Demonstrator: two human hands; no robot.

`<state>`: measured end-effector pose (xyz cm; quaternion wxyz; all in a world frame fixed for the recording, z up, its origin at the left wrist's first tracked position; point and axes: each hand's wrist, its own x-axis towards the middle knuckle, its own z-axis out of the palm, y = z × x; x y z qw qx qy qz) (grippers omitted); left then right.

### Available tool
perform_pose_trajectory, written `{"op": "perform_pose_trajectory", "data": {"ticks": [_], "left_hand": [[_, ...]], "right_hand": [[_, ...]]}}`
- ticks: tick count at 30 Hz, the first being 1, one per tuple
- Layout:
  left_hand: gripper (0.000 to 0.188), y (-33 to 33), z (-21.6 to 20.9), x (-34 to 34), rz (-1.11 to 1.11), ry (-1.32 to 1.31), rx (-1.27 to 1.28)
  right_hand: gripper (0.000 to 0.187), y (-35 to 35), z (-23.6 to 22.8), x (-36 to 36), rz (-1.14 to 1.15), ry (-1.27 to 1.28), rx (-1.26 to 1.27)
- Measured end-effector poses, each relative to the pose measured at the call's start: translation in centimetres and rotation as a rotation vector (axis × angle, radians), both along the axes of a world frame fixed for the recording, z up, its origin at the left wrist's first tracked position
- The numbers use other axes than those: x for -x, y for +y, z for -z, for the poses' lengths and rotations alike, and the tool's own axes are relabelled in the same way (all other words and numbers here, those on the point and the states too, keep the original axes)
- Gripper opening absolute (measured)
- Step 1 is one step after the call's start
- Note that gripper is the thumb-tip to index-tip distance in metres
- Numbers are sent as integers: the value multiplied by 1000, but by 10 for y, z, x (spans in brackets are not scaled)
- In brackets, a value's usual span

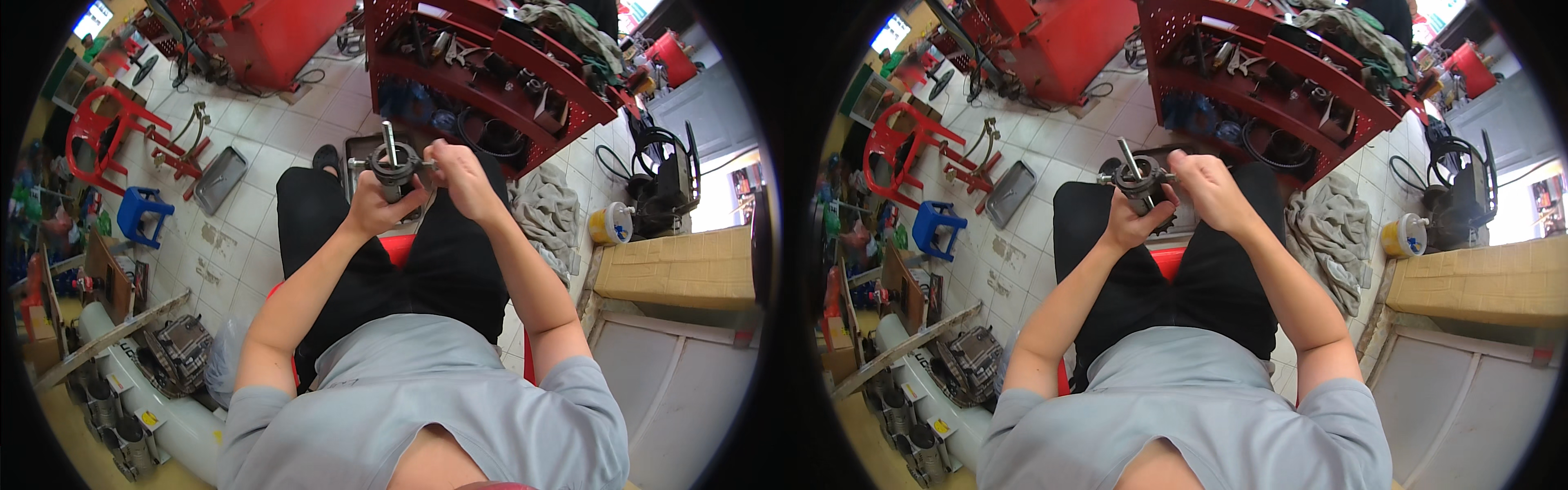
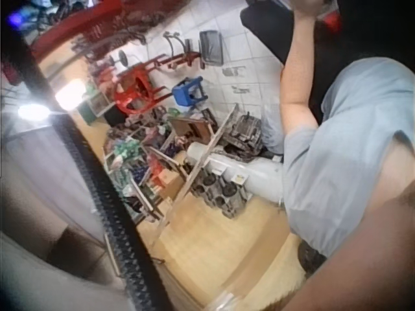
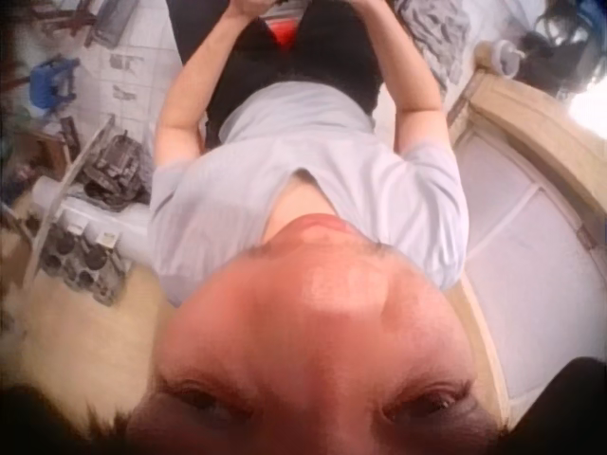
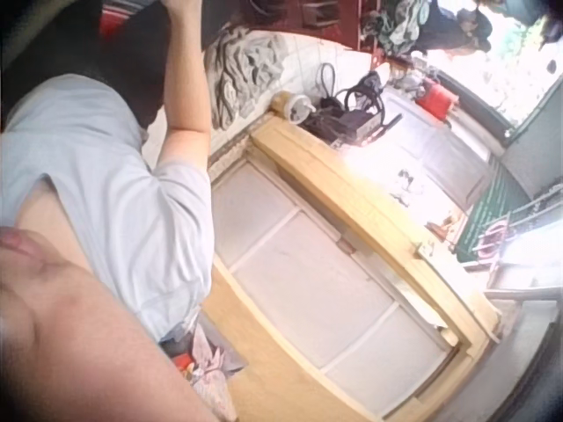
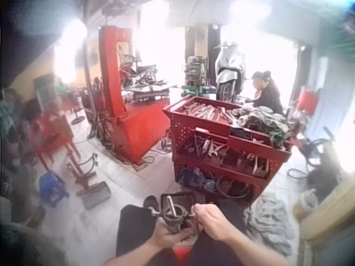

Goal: The person sits on a red stool in a workshop, holding a cylindrical metal mechanical component. They use their hands to manipulate and tighten a bolt or screw on the device, occasionally picking up small parts from a metal tray on the floor. The person rotates the component to access different sides while working on the assembly.

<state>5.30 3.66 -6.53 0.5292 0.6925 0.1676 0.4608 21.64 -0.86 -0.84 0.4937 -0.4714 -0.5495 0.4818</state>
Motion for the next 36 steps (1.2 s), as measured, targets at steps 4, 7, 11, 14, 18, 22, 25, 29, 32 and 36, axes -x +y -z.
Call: {"op": "perform_pose_trajectory", "data": {"ticks": [4, 7, 11, 14, 18, 22, 25, 29, 32, 36], "left_hand": [[19, 2, -13, 1, 145, -13, 69], [22, 11, 4, -10, 168, 12, 220], [26, 27, 19, -38, 270, -88, 588], [25, 44, 21, -51, 275, -134, 658], [40, 72, 58, -52, 251, -193, 702], [53, 120, 96, -31, 180, -76, 745], [54, 156, 125, -8, 175, 144, 768], [66, 160, 148, -16, 65, 98, 980], [66, 163, 156, -27, 14, 99, 1055], [64, 146, 162, -46, -89, -53, 1298]], "right_hand": [[62, 19, 16, -9, 44, 119, 95], [65, 41, 21, -11, 88, 222, 232], [61, 83, 45, -30, 72, 441, 352], [55, 112, 66, -37, 186, 541, 472], [55, 151, 103, -44, 38, 540, 508], [49, 199, 147, -36, 173, 257, 661], [38, 227, 192, -29, 106, 164, 669], [30, 246, 243, -11, 218, 514, 739], [29, 257, 286, -16, 307, 519, 824], [26, 237, 381, -16, 207, 270, 716]]}}
